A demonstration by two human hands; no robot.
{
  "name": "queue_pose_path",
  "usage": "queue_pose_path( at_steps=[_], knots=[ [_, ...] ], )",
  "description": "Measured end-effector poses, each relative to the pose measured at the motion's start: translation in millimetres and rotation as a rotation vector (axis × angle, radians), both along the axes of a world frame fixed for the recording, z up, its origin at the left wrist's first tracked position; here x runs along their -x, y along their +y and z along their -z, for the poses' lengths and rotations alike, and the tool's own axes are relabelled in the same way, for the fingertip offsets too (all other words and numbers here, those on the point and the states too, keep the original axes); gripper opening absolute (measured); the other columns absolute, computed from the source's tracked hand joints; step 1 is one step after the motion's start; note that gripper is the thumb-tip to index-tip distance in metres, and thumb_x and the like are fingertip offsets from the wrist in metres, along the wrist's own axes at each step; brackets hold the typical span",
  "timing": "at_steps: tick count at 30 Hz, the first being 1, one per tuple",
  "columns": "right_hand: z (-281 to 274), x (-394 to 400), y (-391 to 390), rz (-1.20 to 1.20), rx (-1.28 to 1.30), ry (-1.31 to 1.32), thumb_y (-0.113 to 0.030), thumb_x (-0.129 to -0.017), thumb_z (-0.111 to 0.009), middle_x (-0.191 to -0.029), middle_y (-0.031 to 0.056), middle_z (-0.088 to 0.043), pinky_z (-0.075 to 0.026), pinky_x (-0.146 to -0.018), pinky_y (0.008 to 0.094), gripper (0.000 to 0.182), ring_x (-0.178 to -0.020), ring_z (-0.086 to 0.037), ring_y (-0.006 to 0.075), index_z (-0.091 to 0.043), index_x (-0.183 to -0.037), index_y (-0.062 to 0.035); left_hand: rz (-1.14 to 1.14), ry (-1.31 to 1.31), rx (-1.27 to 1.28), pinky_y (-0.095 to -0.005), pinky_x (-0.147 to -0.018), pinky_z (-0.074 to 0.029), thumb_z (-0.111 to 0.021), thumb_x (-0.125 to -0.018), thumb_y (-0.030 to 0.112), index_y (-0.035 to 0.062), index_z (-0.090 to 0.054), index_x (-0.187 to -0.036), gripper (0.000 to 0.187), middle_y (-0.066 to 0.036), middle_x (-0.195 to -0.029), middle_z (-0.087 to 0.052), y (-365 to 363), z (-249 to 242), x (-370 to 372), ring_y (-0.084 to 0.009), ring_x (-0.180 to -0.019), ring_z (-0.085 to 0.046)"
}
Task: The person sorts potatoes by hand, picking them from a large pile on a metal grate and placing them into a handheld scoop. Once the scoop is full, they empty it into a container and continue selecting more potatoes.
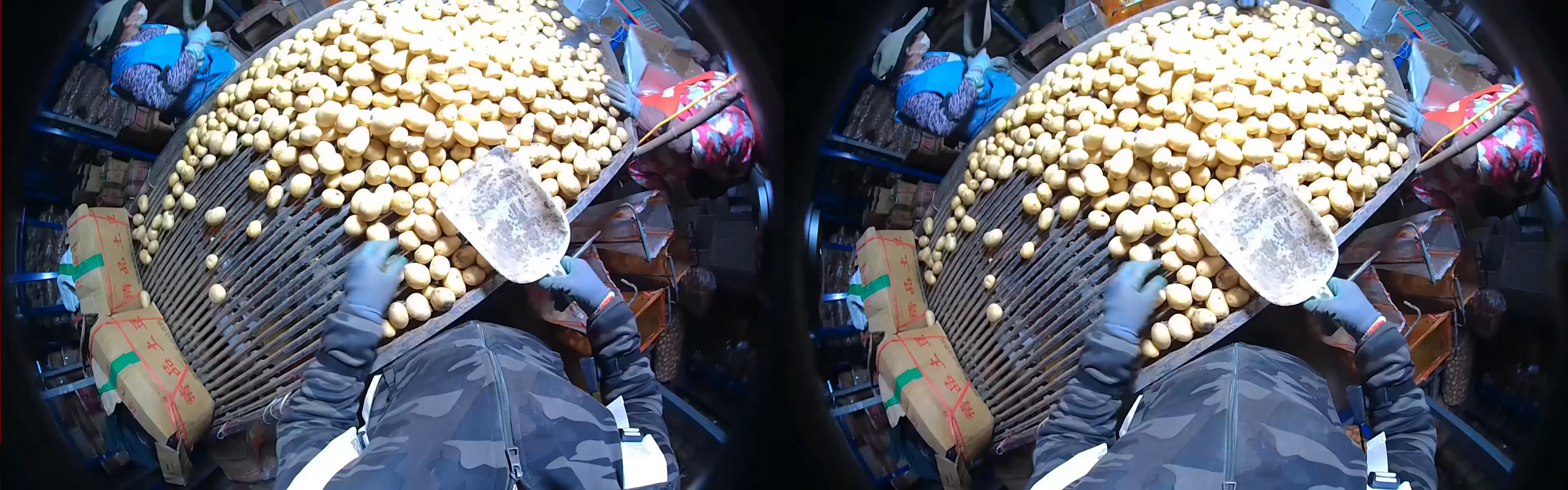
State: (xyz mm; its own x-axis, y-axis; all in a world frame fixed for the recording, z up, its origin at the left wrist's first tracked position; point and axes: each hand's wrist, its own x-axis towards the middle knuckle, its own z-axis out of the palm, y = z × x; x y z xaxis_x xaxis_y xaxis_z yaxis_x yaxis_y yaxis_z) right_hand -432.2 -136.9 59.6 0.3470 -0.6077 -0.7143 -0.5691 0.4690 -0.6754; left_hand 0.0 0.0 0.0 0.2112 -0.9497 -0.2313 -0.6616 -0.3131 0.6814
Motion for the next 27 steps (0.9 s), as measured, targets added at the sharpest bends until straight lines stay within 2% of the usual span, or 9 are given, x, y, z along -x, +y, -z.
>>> queue_pose_path(
  at_steps=[3,4,7,9,13,17,18,21,27],
  knots=[
    [-10.5,-5.1,-0.4,0.045,-0.118,-0.020,-0.022,-0.089,-0.081,-0.092,0.0064,-0.075,-0.059,-0.068,0.0331,0.036,-0.074,-0.071,0.0176,-0.071,-0.115,0.0007,0.106,-0.215,0.086,-0.0478,-0.101,-0.051,-0.080,-0.083,0.034,0.0116,-0.058,-0.139,0.064,-0.019,-0.132,-0.056,-15.7,-5.1,43.5,-0.0403,-0.116,-0.061],
    [-12.9,-8.3,-2.6,0.092,-0.188,-0.047,-0.023,-0.090,-0.080,-0.090,0.0078,-0.075,-0.059,-0.065,0.0337,0.035,-0.071,-0.071,0.0188,-0.071,-0.114,0.0009,0.110,-0.243,0.132,-0.0486,-0.099,-0.052,-0.080,-0.084,0.035,0.0113,-0.055,-0.138,0.064,-0.022,-0.135,-0.053,-24.4,-3.7,47.0,-0.0414,-0.112,-0.063],
    [-17.6,-26.8,-9.9,0.116,-0.335,-0.028,-0.030,-0.096,-0.074,-0.082,0.0140,-0.074,-0.059,-0.055,0.0364,0.034,-0.062,-0.071,0.0231,-0.070,-0.110,0.0014,0.039,-0.224,-0.138,-0.0487,-0.096,-0.054,-0.080,-0.085,0.036,0.0110,-0.052,-0.137,0.064,-0.023,-0.137,-0.049,-36.7,-15.5,54.6,-0.0416,-0.112,-0.064],
    [-22.0,-38.7,-9.0,0.209,-0.400,-0.044,-0.031,-0.098,-0.071,-0.082,0.0161,-0.074,-0.058,-0.054,0.0368,0.034,-0.062,-0.072,0.0239,-0.069,-0.108,0.0013,0.053,-0.263,-0.134,-0.0483,-0.092,-0.056,-0.080,-0.084,0.039,0.0117,-0.048,-0.137,0.068,-0.022,-0.134,-0.049,-33.9,-16.0,56.3,-0.0407,-0.107,-0.067],
    [-2.1,-25.2,-6.3,0.307,-0.437,-0.187,-0.028,-0.098,-0.070,-0.074,0.0116,-0.069,-0.054,-0.048,0.0362,0.030,-0.052,-0.064,0.0216,-0.069,-0.107,0.0005,0.072,-0.311,-0.253,-0.0506,-0.095,-0.054,-0.078,-0.084,0.037,0.0131,-0.052,-0.136,0.063,-0.021,-0.136,-0.049,-36.2,-34.7,59.0,-0.0409,-0.114,-0.062],
    [-7.6,-6.2,-10.5,0.218,-0.349,0.022,-0.032,-0.099,-0.068,-0.065,0.0074,-0.065,-0.046,-0.040,0.0338,0.030,-0.045,-0.058,0.0194,-0.069,-0.102,-0.0020,0.175,-0.393,-0.141,-0.0523,-0.099,-0.052,-0.077,-0.084,0.034,0.0161,-0.055,-0.138,0.061,-0.019,-0.141,-0.047,-30.5,-17.3,54.5,-0.0402,-0.123,-0.057],
    [-10.5,-4.6,-7.6,0.282,-0.367,0.024,-0.036,-0.100,-0.065,-0.061,0.0053,-0.063,-0.043,-0.037,0.0328,0.032,-0.041,-0.056,0.0184,-0.069,-0.096,-0.0047,0.226,-0.378,-0.239,-0.0505,-0.101,-0.052,-0.077,-0.084,0.032,0.0202,-0.058,-0.138,0.058,-0.019,-0.145,-0.045,-36.5,-29.3,57.1,-0.0393,-0.128,-0.054],
    [-1.8,7.7,-6.9,0.256,-0.346,0.015,-0.040,-0.101,-0.063,-0.061,0.0043,-0.063,-0.041,-0.037,0.0325,0.035,-0.040,-0.055,0.0178,-0.068,-0.091,-0.0067,0.266,-0.377,-0.276,-0.0496,-0.102,-0.052,-0.077,-0.083,0.031,0.0234,-0.061,-0.136,0.055,-0.019,-0.144,-0.045,-45.8,-36.1,58.5,-0.0394,-0.127,-0.055],
    [4.3,20.6,-8.0,0.261,-0.285,-0.096,-0.028,-0.098,-0.069,-0.064,0.0069,-0.066,-0.047,-0.040,0.0308,0.029,-0.045,-0.060,0.0173,-0.072,-0.099,0.0007,0.426,-0.449,-0.291,-0.0480,-0.100,-0.054,-0.085,-0.077,0.023,0.0252,-0.065,-0.131,0.057,-0.017,-0.149,-0.038,-33.6,-44.2,48.0,-0.0388,-0.122,-0.057]
  ],
)
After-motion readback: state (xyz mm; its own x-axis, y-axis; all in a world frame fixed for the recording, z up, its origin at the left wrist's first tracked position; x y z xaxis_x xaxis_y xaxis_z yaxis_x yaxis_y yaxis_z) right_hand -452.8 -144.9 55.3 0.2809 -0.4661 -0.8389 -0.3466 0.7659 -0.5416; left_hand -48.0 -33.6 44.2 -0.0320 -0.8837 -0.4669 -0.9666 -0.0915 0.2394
